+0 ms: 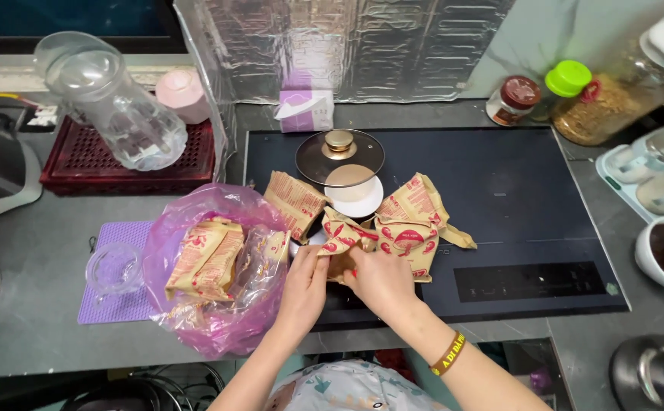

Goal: The person unwraps multiple packages of instant noodles and places them into a plastic bag. They then move to the sink to wash their hands. Finally, they return to the stove to cook the noodles in a pot of boiling water using chopsticks and a strainer.

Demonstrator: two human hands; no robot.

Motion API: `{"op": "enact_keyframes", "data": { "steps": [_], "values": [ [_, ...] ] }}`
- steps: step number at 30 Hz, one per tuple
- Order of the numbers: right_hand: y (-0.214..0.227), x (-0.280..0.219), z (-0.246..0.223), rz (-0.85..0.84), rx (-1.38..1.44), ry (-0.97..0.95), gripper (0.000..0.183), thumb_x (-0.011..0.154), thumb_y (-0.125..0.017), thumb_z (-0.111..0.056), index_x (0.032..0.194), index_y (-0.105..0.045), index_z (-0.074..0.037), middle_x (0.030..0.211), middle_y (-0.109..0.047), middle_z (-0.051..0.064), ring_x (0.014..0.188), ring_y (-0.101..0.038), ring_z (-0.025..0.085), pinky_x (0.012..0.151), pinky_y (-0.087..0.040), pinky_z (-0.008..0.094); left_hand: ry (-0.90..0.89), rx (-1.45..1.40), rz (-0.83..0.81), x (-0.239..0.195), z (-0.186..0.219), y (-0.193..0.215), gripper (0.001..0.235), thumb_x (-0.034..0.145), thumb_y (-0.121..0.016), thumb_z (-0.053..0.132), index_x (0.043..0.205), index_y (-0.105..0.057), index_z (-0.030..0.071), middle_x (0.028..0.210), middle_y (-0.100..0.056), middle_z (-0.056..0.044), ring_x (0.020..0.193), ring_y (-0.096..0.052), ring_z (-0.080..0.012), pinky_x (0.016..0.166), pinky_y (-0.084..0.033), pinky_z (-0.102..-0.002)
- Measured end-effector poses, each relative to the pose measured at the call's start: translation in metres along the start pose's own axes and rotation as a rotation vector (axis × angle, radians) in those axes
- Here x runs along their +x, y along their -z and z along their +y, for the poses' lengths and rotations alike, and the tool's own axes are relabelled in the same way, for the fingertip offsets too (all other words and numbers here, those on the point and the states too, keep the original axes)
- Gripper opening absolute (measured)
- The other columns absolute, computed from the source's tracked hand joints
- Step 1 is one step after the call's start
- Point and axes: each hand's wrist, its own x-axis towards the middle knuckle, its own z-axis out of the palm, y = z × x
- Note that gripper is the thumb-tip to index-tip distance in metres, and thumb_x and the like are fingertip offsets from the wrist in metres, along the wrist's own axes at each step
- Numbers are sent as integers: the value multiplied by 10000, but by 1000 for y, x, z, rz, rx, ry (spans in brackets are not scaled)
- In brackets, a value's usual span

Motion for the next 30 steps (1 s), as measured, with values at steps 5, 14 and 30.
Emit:
{"op": "enact_keyframes", "data": {
  "steps": [5,14,30],
  "values": [
    [7,0,-7,123,45,-7,157,861,-663,-332,856,-703,-180,701,-707,95,732,-744,399,650,-616,548,-157,-102,2,-2,6,11,305,1068,-488,253,1166,-754,139,1126,-692,-62,1149,-661,-245,1051,-475,-439],
    [66,-48,10,697,550,-6,155,884,-757,-225,1021,-808,-172,999,-816,-59,885,-774,99,808,-563,253,-284,333,122,23,-31,0,437,988,-576,228,1423,-614,192,1156,-508,-207,1109,-555,-357,1054,-422,-437],
    [142,-99,168,482,1577,-521,67,864,-726,-17,879,-665,3,654,-746,183,442,-574,160,395,-434,265,765,-933,-731,43,224,-180,631,912,-430,480,1477,-584,245,1369,-643,-130,1153,-589,-325,885,-482,-590]
  ]
}}
